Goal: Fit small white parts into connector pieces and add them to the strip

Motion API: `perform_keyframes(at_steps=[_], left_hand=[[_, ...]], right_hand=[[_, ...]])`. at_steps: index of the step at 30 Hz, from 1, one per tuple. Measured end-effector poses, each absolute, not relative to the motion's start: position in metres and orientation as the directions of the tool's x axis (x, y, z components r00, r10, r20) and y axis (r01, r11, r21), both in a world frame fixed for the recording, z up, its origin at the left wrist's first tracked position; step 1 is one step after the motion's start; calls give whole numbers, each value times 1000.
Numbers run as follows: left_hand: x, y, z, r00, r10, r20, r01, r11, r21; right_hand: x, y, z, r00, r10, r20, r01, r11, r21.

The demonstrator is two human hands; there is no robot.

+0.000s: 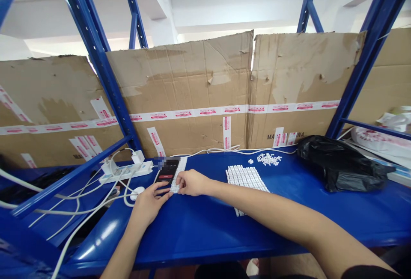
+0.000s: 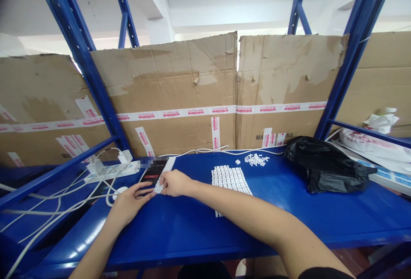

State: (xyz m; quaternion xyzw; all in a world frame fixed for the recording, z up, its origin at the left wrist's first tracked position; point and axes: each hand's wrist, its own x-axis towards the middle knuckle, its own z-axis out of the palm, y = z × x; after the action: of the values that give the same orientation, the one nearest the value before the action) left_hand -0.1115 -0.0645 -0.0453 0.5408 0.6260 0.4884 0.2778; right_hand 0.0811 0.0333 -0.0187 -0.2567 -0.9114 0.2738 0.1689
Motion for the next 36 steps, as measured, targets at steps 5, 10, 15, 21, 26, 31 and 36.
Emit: perform_keyframes(at_steps=[5, 10, 15, 21, 26, 31, 36], left_hand=[[-113, -66, -46, -256, 950, 176, 416, -56, 908], [-113, -78, -39, -292, 917, 272, 516, -89, 852], [-74, -86, -7, -164, 834, 527, 743, -247, 622], [21, -35, 30, 211, 808, 550, 737, -502, 454], [88, 29, 22, 435, 762, 480, 664, -631, 401], [101, 57, -11, 505, 751, 426, 650, -656, 385], [87, 56, -22, 403, 773, 491, 672, -614, 415]], right_hand=[[83, 33, -15, -811, 563, 157, 373, 705, -603], [120, 41, 7, -747, 614, 254, 345, 685, -642], [218, 72, 31, -649, 657, 382, 365, 711, -601], [339, 105, 22, -456, 786, 418, 568, 619, -543], [369, 92, 0, -528, 711, 464, 548, 703, -454], [364, 79, -11, -622, 619, 480, 486, 785, -384], [377, 96, -17, -556, 681, 476, 629, 719, -295]])
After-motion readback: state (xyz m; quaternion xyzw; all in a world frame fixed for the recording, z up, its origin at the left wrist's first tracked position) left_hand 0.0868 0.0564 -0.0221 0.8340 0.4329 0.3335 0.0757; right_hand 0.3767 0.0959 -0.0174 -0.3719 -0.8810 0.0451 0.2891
